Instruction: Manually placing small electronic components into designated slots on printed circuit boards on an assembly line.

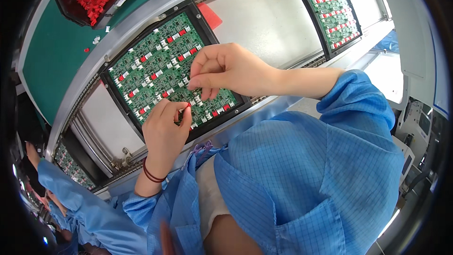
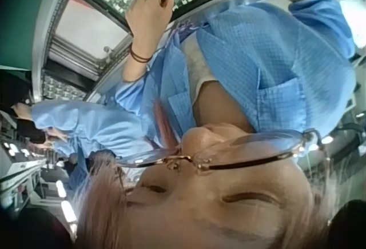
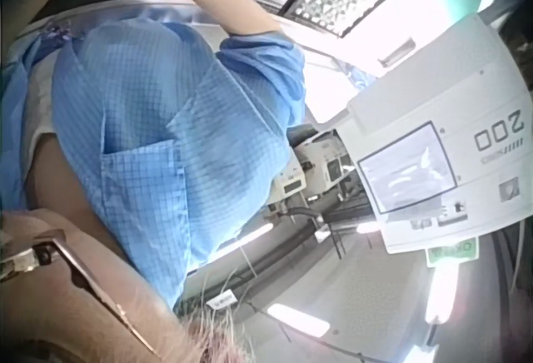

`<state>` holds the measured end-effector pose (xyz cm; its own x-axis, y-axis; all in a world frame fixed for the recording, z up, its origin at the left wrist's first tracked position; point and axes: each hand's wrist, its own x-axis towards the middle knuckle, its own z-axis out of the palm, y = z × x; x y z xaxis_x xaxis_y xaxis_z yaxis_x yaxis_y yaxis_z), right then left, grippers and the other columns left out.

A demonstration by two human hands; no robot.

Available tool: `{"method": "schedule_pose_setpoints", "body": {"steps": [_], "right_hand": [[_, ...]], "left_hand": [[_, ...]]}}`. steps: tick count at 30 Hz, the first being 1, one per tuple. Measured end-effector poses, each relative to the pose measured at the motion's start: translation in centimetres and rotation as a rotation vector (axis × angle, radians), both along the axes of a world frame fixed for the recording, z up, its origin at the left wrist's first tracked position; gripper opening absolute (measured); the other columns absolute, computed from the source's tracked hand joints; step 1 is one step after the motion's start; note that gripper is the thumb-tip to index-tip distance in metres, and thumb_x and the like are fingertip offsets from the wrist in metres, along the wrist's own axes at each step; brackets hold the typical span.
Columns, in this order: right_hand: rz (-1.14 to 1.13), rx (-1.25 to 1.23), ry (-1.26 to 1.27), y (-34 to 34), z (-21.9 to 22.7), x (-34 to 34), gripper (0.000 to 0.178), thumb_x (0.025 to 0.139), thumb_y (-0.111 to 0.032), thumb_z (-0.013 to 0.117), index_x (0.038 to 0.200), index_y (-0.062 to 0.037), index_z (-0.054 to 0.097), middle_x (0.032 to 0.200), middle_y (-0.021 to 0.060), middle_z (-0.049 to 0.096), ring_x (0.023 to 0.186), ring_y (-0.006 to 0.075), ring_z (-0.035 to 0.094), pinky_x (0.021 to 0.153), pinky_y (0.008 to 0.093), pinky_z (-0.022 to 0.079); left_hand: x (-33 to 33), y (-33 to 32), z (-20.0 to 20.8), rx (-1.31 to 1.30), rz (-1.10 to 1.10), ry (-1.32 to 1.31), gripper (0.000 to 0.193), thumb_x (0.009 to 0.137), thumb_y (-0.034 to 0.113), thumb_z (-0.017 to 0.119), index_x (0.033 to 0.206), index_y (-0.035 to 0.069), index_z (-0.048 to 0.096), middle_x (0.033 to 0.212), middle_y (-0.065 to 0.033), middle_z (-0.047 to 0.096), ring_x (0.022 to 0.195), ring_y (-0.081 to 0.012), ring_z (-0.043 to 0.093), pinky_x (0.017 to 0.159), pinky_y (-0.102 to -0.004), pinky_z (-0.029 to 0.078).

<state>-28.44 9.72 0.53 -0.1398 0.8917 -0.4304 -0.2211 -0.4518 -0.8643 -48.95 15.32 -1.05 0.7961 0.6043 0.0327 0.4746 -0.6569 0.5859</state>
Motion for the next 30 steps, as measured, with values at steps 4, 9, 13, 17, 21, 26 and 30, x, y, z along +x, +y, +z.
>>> {"method": "schedule_pose_setpoints", "body": {"steps": [4,9,13,17,21,26,30], "right_hand": [[-0.021,0.063,-0.007,-0.1,0.0,-0.1,0.009,0.084,-0.003,0.056,0.092,0.0021,0.056,0.086,0.0109,0.064,0.075,0.0108,0.062,0.066,0.0212,0.051],[0.010,0.096,-0.032,-1.0,0.6,0.1,0.016,0.085,-0.001,0.053,0.101,0.0035,0.056,0.086,0.0103,0.064,0.078,0.0124,0.062,0.072,0.0234,0.052],[-0.087,0.114,0.044,-2.7,-0.4,-0.1,0.023,0.086,0.000,0.051,0.109,0.0035,0.051,0.094,0.0129,0.062,0.082,0.0139,0.062,0.075,0.0246,0.052],[-0.023,0.114,0.142,-2.6,0.8,0.0,0.024,0.086,-0.001,0.052,0.110,0.0028,0.051,0.097,0.0132,0.062,0.083,0.0132,0.061,0.074,0.0248,0.052],[-0.099,0.114,0.014,-1.8,0.4,0.8,0.018,0.085,-0.003,0.056,0.102,0.0019,0.055,0.087,0.0069,0.061,0.074,0.0085,0.058,0.069,0.0205,0.048],[-0.052,0.129,-0.101,-0.4,0.9,1.0,0.010,0.081,-0.003,0.061,0.090,0.0010,0.057,0.079,0.0023,0.055,0.072,0.0070,0.053,0.064,0.0192,0.041],[-0.043,0.110,-0.084,0.4,0.5,0.8,0.008,0.079,0.000,0.062,0.087,0.0006,0.060,0.087,0.0051,0.056,0.077,0.0096,0.053,0.067,0.0215,0.042]], "left_hand": [[-0.2,-0.5,1.9,0.045,-0.027,0.098,0.006,0.073,0.010,0.063,0.074,0.006,0.058,0.066,-0.0060,0.049,0.062,-0.0202,0.053,0.051,-0.0317,0.043],[-1.0,2.6,6.6,-0.102,0.112,0.107,0.020,0.077,0.007,0.060,0.096,0.001,0.060,0.073,-0.0117,0.052,0.067,-0.0281,0.053,0.059,-0.0354,0.043],[3.8,9.2,8.4,0.357,0.090,-0.176,0.018,0.079,0.000,0.055,0.097,0.000,0.060,0.086,-0.0147,0.057,0.075,-0.0272,0.056,0.066,-0.0330,0.045],[8.6,16.6,7.8,0.872,0.030,-0.213,0.020,0.082,0.003,0.051,0.101,-0.001,0.057,0.098,-0.0170,0.056,0.093,-0.0286,0.054,0.080,-0.0322,0.044],[11.8,21.4,7.3,0.836,0.004,0.021,0.035,0.080,0.006,0.049,0.113,-0.005,0.048,0.115,-0.0231,0.048,0.108,-0.0358,0.046,0.092,-0.0355,0.039],[11.6,21.8,8.9,0.672,0.145,0.335,0.042,0.076,0.011,0.052,0.114,-0.006,0.045,0.106,-0.0246,0.049,0.100,-0.0385,0.047,0.087,-0.0417,0.040],[9.5,24.2,7.7,-0.063,-0.379,-0.612,0.039,0.077,0.013,0.054,0.110,-0.006,0.047,0.102,-0.0242,0.049,0.097,-0.0384,0.047,0.086,-0.0421,0.041]]}}
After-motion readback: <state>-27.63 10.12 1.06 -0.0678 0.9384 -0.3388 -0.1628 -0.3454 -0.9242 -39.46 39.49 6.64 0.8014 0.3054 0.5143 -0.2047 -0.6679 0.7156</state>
